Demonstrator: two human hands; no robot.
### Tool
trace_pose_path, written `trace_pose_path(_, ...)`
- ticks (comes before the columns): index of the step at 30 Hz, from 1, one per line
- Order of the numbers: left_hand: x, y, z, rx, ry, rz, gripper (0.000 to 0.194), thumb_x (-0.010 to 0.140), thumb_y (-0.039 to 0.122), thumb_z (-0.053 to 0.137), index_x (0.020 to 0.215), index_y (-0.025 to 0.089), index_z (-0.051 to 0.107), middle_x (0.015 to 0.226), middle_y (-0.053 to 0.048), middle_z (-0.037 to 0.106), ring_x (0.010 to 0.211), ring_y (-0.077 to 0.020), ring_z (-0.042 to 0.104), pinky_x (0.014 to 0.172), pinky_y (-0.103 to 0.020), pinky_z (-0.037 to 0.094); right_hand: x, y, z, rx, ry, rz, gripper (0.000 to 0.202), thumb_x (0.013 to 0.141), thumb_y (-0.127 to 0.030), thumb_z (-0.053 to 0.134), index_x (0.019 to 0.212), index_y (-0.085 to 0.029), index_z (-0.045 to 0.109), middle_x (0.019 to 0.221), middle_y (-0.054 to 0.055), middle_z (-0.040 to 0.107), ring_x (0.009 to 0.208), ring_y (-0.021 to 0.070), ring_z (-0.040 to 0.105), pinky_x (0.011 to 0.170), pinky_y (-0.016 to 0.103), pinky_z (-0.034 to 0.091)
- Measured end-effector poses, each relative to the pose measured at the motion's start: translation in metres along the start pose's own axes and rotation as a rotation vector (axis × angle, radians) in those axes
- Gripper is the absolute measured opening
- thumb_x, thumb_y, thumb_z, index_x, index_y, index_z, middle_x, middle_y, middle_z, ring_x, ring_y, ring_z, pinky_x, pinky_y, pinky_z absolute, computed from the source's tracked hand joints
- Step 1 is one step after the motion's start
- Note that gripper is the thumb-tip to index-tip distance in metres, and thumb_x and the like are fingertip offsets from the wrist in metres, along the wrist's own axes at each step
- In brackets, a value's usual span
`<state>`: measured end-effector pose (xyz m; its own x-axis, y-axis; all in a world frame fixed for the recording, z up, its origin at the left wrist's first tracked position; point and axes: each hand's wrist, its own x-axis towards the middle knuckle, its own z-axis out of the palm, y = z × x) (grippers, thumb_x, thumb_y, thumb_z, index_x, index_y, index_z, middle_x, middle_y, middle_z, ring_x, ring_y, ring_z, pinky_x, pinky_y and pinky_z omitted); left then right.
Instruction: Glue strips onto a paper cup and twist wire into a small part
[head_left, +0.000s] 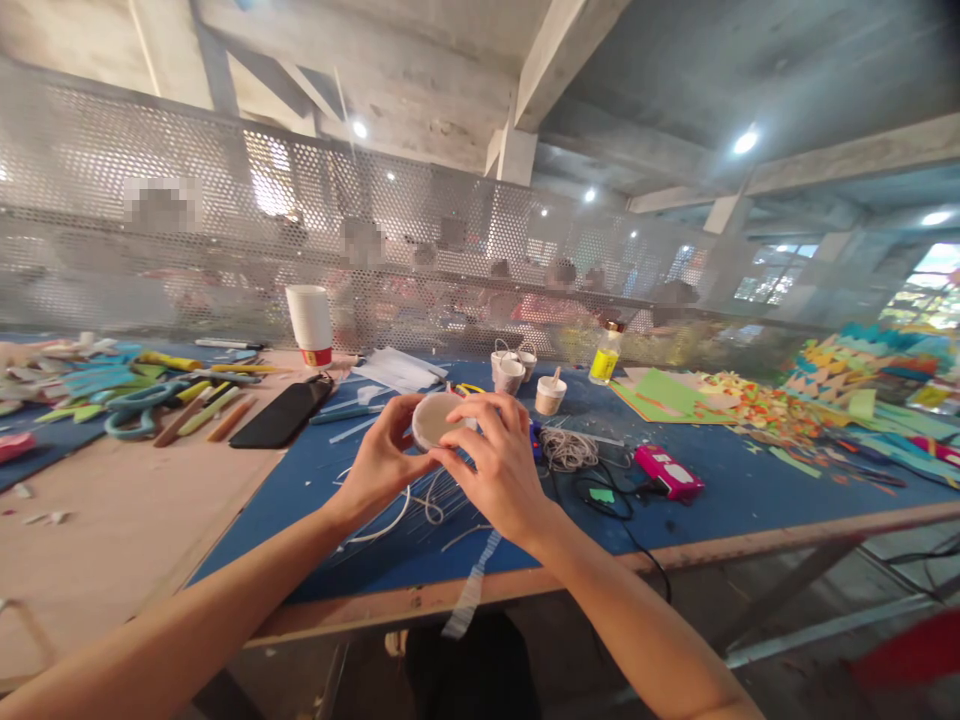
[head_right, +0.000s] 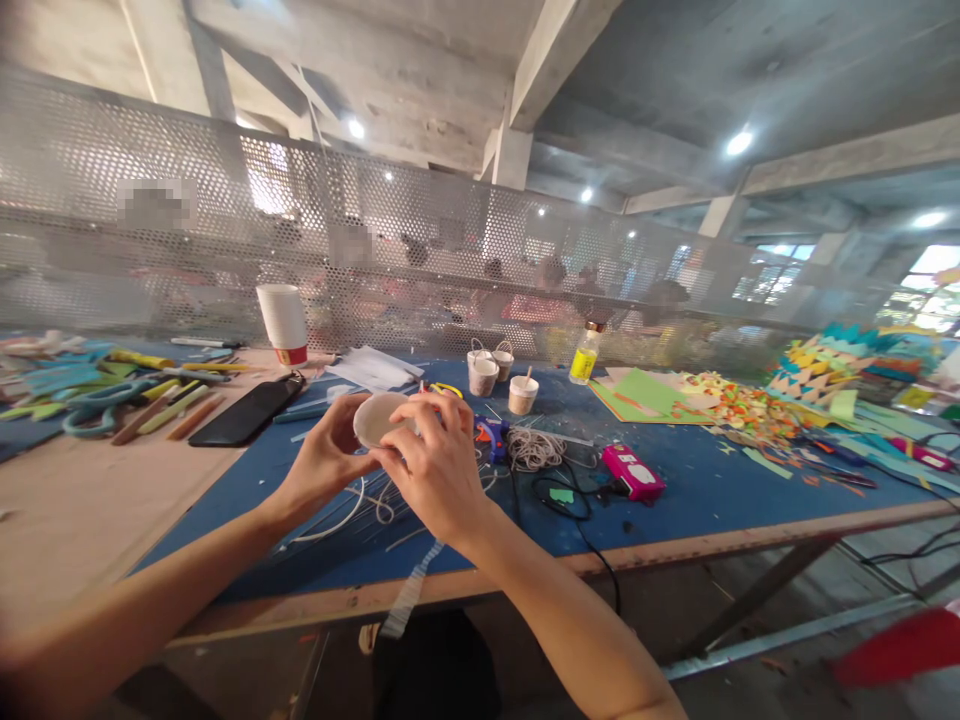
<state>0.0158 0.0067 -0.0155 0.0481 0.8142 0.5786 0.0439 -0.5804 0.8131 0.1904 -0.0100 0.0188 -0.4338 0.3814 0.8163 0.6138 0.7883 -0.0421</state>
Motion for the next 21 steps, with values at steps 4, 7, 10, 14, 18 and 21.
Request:
trace_pose_path(4,0.000,0.000,0.000,-0.011,-0.001,-0.013,0.059,0.064,0.024,0.083,0.114,0.018,0.052,0.110,-0.008,0.063,0.098,-0.0211,0.061,0.083,-0.031,0.049,0.001,0.002,-0.001,0.004,-0.001,-0.017,0.012,0.090,-0.033,0.063,0.085,-0.023,0.067,0.111,0.001,0.064,0.122,0.0215,0.046,0.107,0.043,0.033)
trace_pose_path(7,0.000,0.000,0.000,-0.012,0.002,-0.009,0.059,0.063,0.025,0.083,0.113,0.017,0.052,0.110,-0.008,0.063,0.098,-0.0217,0.061,0.083,-0.031,0.049,0.000,0.003,-0.001,0.012,-0.001,-0.022,0.011,0.089,-0.032,0.064,0.085,-0.023,0.066,0.110,0.001,0.064,0.121,0.0209,0.047,0.106,0.042,0.033)
trace_pose_path(10,0.000,-0.001,0.000,-0.029,-0.001,-0.010,0.060,0.063,0.025,0.083,0.114,0.018,0.052,0.112,-0.009,0.062,0.100,-0.0220,0.061,0.085,-0.032,0.049,0.000,0.005,0.000,0.018,0.002,-0.027,0.008,0.089,-0.032,0.065,0.087,-0.024,0.066,0.111,0.001,0.064,0.120,0.0213,0.047,0.107,0.043,0.033)
trace_pose_path(14,-0.001,-0.001,0.000,-0.052,-0.009,-0.033,0.063,0.062,0.025,0.084,0.115,0.018,0.051,0.112,-0.009,0.063,0.098,-0.0219,0.061,0.085,-0.032,0.049,-0.002,0.008,0.000,0.027,-0.001,-0.033,0.006,0.087,-0.032,0.067,0.091,-0.027,0.068,0.114,0.000,0.064,0.123,0.0227,0.045,0.110,0.047,0.031)
trace_pose_path(18,0.001,0.005,0.001,-0.101,-0.030,-0.069,0.066,0.057,0.024,0.086,0.114,0.018,0.053,0.112,-0.009,0.065,0.099,-0.0230,0.061,0.085,-0.034,0.050,-0.001,0.011,-0.006,0.092,-0.012,-0.037,0.013,0.084,-0.032,0.070,0.096,-0.029,0.068,0.117,0.000,0.063,0.124,0.0232,0.045,0.108,0.047,0.033)
trace_pose_path(21,0.003,0.012,0.000,-0.141,-0.074,-0.134,0.066,0.057,0.024,0.086,0.114,0.018,0.055,0.112,-0.008,0.065,0.100,-0.0244,0.061,0.085,-0.035,0.049,0.004,0.014,-0.013,0.128,0.008,0.018,0.018,0.088,-0.030,0.065,0.106,-0.029,0.065,0.116,0.002,0.063,0.122,0.0224,0.047,0.105,0.045,0.037)
